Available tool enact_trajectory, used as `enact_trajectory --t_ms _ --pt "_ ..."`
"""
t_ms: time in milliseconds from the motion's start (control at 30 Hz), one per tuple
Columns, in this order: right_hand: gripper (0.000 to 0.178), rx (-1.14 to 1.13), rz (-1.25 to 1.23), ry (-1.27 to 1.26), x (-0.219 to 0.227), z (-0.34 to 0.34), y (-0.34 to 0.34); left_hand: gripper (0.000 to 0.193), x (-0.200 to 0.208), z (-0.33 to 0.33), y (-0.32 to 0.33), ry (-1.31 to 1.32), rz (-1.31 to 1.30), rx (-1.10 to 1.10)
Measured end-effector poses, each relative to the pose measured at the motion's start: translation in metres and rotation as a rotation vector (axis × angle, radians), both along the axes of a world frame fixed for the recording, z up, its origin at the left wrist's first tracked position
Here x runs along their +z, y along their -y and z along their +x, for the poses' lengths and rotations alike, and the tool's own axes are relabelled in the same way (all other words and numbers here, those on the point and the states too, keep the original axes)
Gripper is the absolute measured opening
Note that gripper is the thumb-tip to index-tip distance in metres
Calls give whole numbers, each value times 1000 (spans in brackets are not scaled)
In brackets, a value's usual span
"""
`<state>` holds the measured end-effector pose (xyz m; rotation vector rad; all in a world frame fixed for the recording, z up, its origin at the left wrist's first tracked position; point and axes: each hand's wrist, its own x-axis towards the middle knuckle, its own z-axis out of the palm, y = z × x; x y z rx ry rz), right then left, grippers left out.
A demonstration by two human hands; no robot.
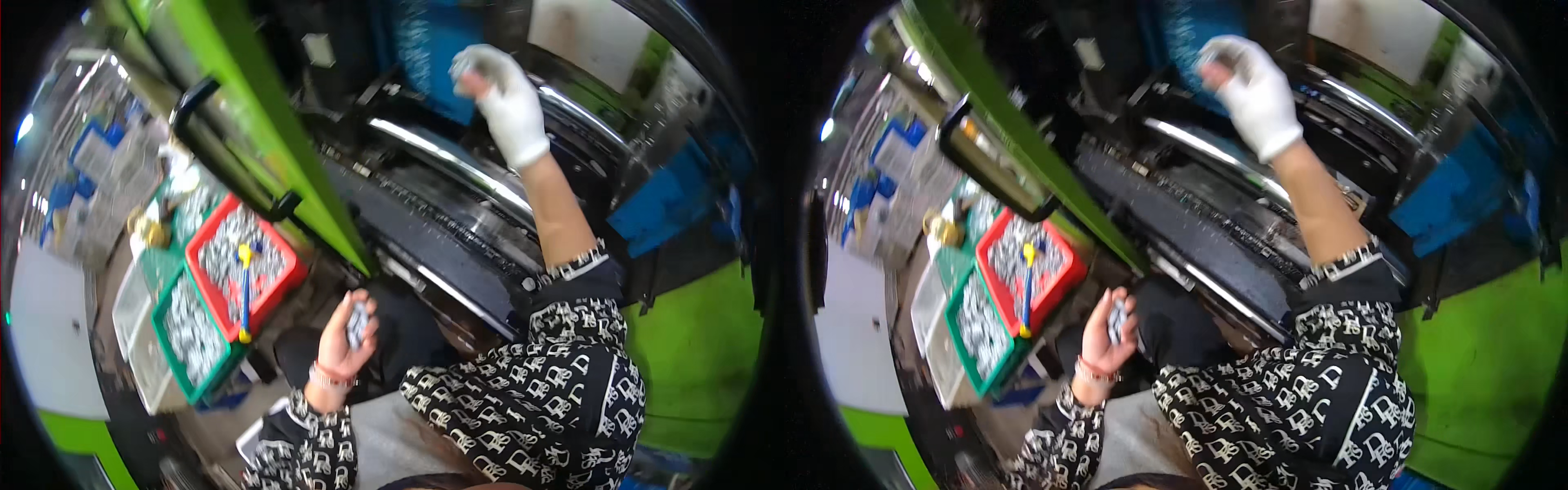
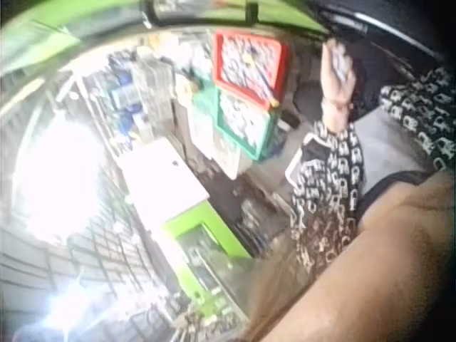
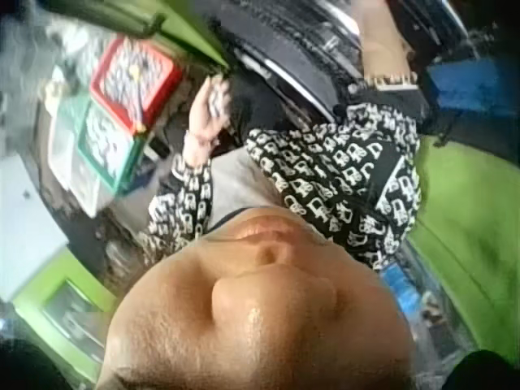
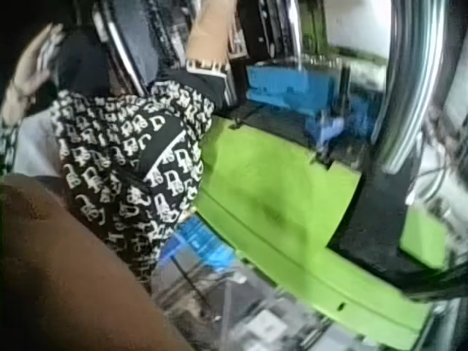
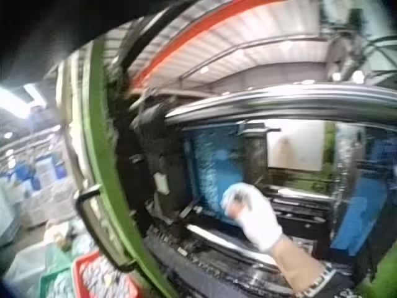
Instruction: The person assembles small mechanical components by hand, then places them into machinery for processing.
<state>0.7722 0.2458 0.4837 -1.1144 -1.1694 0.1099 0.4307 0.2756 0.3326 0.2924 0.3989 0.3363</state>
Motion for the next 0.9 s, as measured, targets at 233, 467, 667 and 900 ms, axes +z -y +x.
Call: enact_trajectory --t_ms 233,467,667,900 --pt "39 -570 -12 -95 3 208 5 17 -35 -33 7 -132 -143 -35" --pt "39 -599 -149 -132 11 214 -22 19 -32 -35 4 -130 -119 -10" --pt "38 -692 -113 -5 7 217 -33 20 -32 -37 1 -84 -136 -15" --pt "37 -850 -161 162 15 208 -35 20 -36 -36 1 -65 -142 -36"
